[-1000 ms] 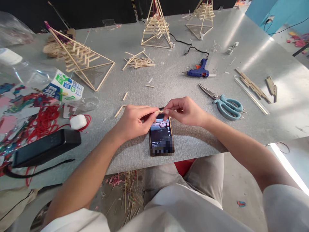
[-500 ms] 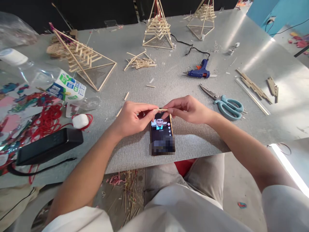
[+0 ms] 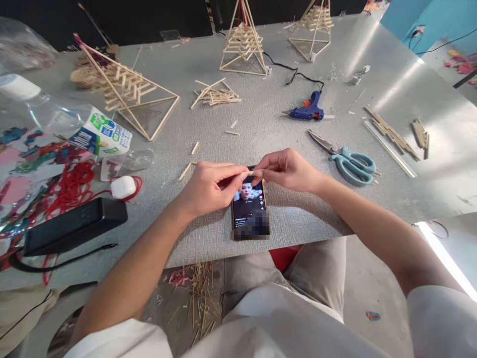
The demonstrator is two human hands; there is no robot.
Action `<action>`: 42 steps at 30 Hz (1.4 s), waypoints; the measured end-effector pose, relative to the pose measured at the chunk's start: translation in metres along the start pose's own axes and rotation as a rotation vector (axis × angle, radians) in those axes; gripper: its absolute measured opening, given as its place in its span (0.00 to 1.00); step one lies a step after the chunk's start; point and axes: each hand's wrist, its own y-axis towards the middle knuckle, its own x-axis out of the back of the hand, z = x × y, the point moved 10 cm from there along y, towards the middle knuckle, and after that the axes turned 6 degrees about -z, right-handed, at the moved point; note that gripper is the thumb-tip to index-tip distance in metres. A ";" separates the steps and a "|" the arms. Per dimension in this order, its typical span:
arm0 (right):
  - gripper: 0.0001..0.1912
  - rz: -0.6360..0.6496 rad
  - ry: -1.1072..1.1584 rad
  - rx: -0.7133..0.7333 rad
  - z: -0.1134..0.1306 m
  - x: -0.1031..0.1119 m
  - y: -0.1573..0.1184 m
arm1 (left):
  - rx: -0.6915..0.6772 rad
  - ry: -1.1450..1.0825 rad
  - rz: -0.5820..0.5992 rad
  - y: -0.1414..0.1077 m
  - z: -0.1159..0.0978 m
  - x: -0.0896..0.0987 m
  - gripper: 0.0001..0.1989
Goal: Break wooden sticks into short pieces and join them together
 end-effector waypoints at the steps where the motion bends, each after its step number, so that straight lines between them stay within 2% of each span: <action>1: 0.13 -0.001 0.016 -0.025 -0.002 0.001 0.000 | -0.010 0.005 0.000 0.000 -0.001 0.000 0.11; 4: 0.14 0.008 0.068 -0.072 -0.004 0.002 0.001 | 0.000 -0.003 -0.008 0.002 0.003 0.001 0.11; 11: 0.15 0.071 0.121 -0.058 0.003 0.001 -0.001 | 0.016 -0.034 -0.020 0.003 0.009 0.006 0.11; 19: 0.13 0.013 0.070 -0.023 0.004 0.001 -0.001 | 0.034 -0.041 -0.026 0.001 0.005 0.003 0.10; 28: 0.16 -0.054 0.045 -0.040 -0.003 0.003 0.001 | 0.043 -0.003 -0.034 0.001 -0.001 0.001 0.11; 32: 0.16 -0.106 0.025 0.012 -0.001 0.005 0.001 | 0.079 -0.005 -0.048 0.002 0.004 0.002 0.12; 37: 0.17 -0.010 0.103 -0.013 0.004 -0.001 0.000 | 0.197 -0.138 0.007 0.002 0.018 0.000 0.12; 42: 0.17 0.092 0.129 0.008 0.019 -0.001 -0.004 | 0.342 -0.322 0.098 0.001 0.026 -0.006 0.15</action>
